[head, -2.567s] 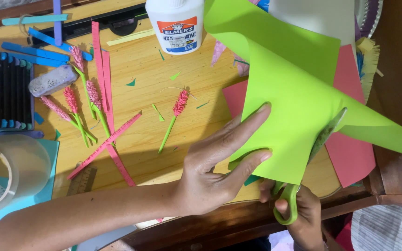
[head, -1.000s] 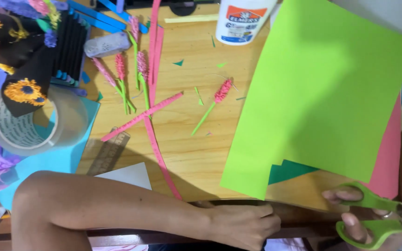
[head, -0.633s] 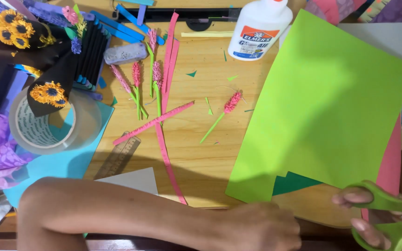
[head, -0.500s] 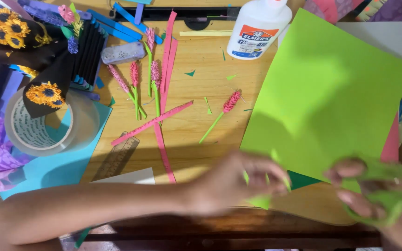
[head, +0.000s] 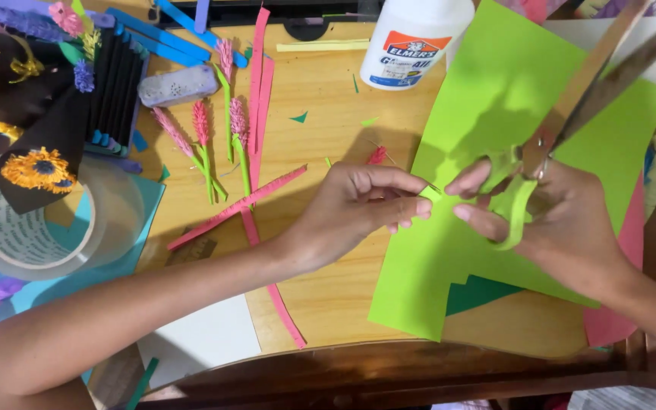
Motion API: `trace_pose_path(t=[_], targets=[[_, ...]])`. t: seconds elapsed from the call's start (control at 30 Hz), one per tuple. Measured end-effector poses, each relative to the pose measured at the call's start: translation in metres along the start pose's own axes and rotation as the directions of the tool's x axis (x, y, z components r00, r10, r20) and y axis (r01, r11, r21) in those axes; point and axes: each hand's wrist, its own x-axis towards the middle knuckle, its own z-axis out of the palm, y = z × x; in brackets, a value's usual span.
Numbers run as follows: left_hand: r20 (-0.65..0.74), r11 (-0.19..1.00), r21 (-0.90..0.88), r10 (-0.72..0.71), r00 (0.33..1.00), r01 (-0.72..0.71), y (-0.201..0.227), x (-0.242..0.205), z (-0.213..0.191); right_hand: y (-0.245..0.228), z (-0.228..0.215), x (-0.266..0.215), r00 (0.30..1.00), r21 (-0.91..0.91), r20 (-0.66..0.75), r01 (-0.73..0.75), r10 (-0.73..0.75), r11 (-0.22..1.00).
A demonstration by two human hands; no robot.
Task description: Creating decorative paper flowers by cutting colored paper into strips, applying glue, and wrapping them around thin sticks.
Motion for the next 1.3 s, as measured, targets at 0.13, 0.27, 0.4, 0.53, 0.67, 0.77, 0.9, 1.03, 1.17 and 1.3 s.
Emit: trace_pose_path(t=[0.13,0.27,0.4,0.53,0.67,0.77,0.9,1.03,1.17,1.3], targets=[[0.025,0.998,-0.015,0.062,0.998,-0.061,0.009,0.000,-0.007,-0.007,0.003,0.023,0.996,-0.012,0.064,0.070,-0.069,0.997],[0.021,0.991,-0.026,0.133,0.991,-0.133,0.012,0.001,-0.016,-0.018,0.014,0.041,0.991,-0.030,0.028,0.133,-0.132,0.991],[0.020,0.987,0.011,0.159,0.987,-0.159,0.024,-0.004,-0.020,-0.014,0.021,0.050,0.976,-0.021,0.023,0.216,-0.215,0.976],[-0.011,0.845,0.367,0.423,0.906,-0.390,0.022,-0.005,-0.022,-0.012,0.031,0.049,0.991,0.064,-0.068,0.120,-0.116,0.991],[-0.027,0.866,0.234,0.461,0.887,-0.443,0.031,-0.004,-0.023,0.010,0.032,0.046,0.990,0.288,-0.060,0.138,-0.126,0.948],[0.002,0.931,0.089,0.356,0.935,-0.355,0.031,-0.005,-0.021,0.007,0.038,0.043,0.998,0.395,-0.061,0.036,-0.013,0.918],[0.003,0.951,0.004,0.310,0.951,-0.310,0.026,-0.002,-0.024,0.016,0.040,0.037,0.993,0.517,-0.100,-0.002,0.063,0.856],[0.026,0.848,0.286,0.459,0.888,-0.447,0.022,-0.003,-0.025,0.027,0.046,0.035,0.996,0.528,-0.086,0.057,-0.013,0.847],[-0.066,0.888,0.184,0.439,0.896,-0.422,0.031,-0.005,-0.018,0.014,0.054,0.035,0.989,0.507,-0.146,0.068,0.007,0.859],[-0.097,0.878,0.251,0.443,0.892,-0.408,0.044,-0.008,-0.021,0.021,0.050,0.036,0.984,0.255,-0.180,0.052,-0.006,0.966]])
